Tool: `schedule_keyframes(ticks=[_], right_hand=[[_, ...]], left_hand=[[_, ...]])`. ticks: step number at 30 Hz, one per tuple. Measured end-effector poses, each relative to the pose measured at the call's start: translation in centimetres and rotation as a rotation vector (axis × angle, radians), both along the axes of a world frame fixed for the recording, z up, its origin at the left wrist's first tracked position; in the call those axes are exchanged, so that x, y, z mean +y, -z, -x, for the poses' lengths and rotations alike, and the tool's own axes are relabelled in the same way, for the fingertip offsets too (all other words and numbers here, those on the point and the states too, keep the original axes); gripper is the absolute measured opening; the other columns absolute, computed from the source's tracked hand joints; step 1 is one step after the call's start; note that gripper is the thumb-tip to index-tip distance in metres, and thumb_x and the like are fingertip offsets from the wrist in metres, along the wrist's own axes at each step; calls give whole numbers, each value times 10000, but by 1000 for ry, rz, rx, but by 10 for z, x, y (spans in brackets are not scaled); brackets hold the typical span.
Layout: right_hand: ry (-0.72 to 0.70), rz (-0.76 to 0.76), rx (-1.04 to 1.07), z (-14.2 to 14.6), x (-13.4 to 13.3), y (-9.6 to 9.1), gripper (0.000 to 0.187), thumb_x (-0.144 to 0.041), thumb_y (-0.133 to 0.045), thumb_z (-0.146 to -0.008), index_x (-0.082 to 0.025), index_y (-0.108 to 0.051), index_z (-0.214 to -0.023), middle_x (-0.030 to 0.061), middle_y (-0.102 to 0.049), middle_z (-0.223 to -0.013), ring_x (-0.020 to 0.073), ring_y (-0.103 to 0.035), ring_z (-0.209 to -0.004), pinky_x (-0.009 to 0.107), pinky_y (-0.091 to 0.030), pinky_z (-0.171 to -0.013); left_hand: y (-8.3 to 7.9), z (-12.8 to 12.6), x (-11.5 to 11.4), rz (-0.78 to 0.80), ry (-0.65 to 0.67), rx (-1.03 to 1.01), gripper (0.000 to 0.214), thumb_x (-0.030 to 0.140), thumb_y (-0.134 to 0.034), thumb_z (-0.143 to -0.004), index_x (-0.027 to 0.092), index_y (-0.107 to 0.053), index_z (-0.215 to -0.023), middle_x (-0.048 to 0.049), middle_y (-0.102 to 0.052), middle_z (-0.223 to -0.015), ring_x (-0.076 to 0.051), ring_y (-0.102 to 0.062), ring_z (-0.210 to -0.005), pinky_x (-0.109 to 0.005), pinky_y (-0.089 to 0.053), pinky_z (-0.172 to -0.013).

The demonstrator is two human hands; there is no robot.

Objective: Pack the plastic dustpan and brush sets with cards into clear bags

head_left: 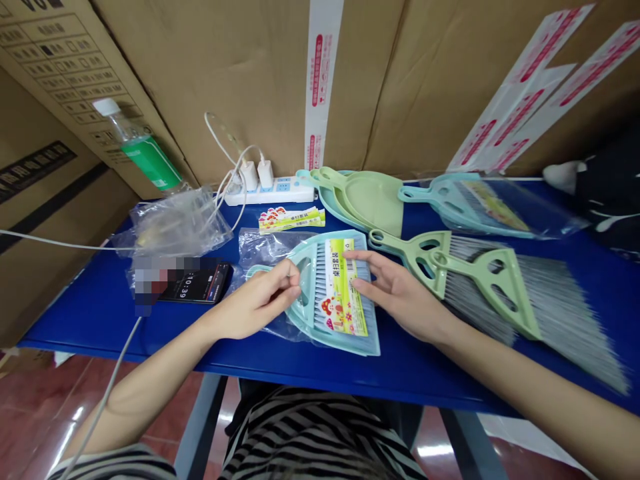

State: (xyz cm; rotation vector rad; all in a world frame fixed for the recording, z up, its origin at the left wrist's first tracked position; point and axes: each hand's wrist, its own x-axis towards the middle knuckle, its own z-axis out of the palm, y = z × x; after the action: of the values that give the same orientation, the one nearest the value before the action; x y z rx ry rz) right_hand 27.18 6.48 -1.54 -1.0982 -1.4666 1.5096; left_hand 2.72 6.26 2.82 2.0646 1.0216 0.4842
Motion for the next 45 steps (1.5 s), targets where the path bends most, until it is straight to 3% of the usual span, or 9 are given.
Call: schedule_keyframes(ticks=[3,8,11,15,20,24,35,41,45], right_hand=[[16,24,3,1,1,5,604,-611,-693,-767,-257,-584,-1244,116,-630,-1286,283,-616,-1165,499,-490,-1024],[23,78,39,2,2,4,631,-589,-722,-743,-259,-572,-1261,116,-618,-1303,279,-628,-1139,486,-518,-993],[16,149,71,1,1,2,675,-600,-740,-721,-269,-550,-1278,119,-604,-1319,282,-645,-1101,483,-557,-930],[23,175,97,-1,1,1,649,-604,-752,-709,-262,-549,-1221,120,-596,-1328,284,-632,-1123,467,-558,-931],[45,146,97,-2,1,2,575,-601,-750,-710,-264,-537,-1124,109,-608,-1299,275,-620,-1138,449,-550,-939],[32,142,82,-1,0,4,569,-617,-738,-715,-263,-514,-1100,111,-601,-1299,267,-637,-1097,460,-568,-895],[-77,101,-36,-2,2,-4,502,-549,-703,-748,-241,-523,-1102,87,-637,-1177,248,-658,-1048,477,-534,-958],[-119,-48,-136,-5,1,-2,469,-494,-643,-795,-220,-544,-1162,115,-548,-1235,210,-642,-1043,444,-542,-967],[-94,-201,-287,-5,-4,-2,452,-462,-569,-853,-238,-599,-1245,121,-503,-1242,194,-634,-980,390,-602,-845]], left_hand=[[-4,7,4,-133,-61,102,193,355,-368,-954,231,-452,-832,43,-500,-648,-118,-483,-571,-244,-412,-568],[-9,39,25,-428,-518,531,213,255,-364,-873,218,-573,-857,-50,-679,-757,-220,-653,-705,-312,-469,-639],[-11,52,33,-336,-446,646,217,237,-417,-822,235,-631,-792,-41,-732,-774,-227,-678,-704,-312,-475,-634],[-14,52,34,-213,-290,499,251,287,-446,-834,242,-691,-865,2,-760,-813,-176,-678,-692,-272,-484,-641],[-16,54,34,-109,-274,286,273,321,-471,-854,202,-701,-939,-2,-717,-685,-131,-632,-579,-244,-486,-582],[-14,51,35,-35,-264,325,237,331,-517,-841,187,-697,-894,18,-667,-585,-122,-615,-543,-225,-466,-560],[-16,41,30,-223,-414,589,187,261,-511,-815,202,-682,-768,15,-668,-592,-136,-592,-526,-235,-408,-563],[-18,46,31,-309,-484,766,204,247,-513,-805,221,-715,-786,-21,-713,-681,-179,-631,-603,-265,-425,-589],[-19,49,31,-335,-493,783,205,245,-519,-801,230,-723,-788,-31,-726,-717,-195,-654,-640,-273,-442,-605]])
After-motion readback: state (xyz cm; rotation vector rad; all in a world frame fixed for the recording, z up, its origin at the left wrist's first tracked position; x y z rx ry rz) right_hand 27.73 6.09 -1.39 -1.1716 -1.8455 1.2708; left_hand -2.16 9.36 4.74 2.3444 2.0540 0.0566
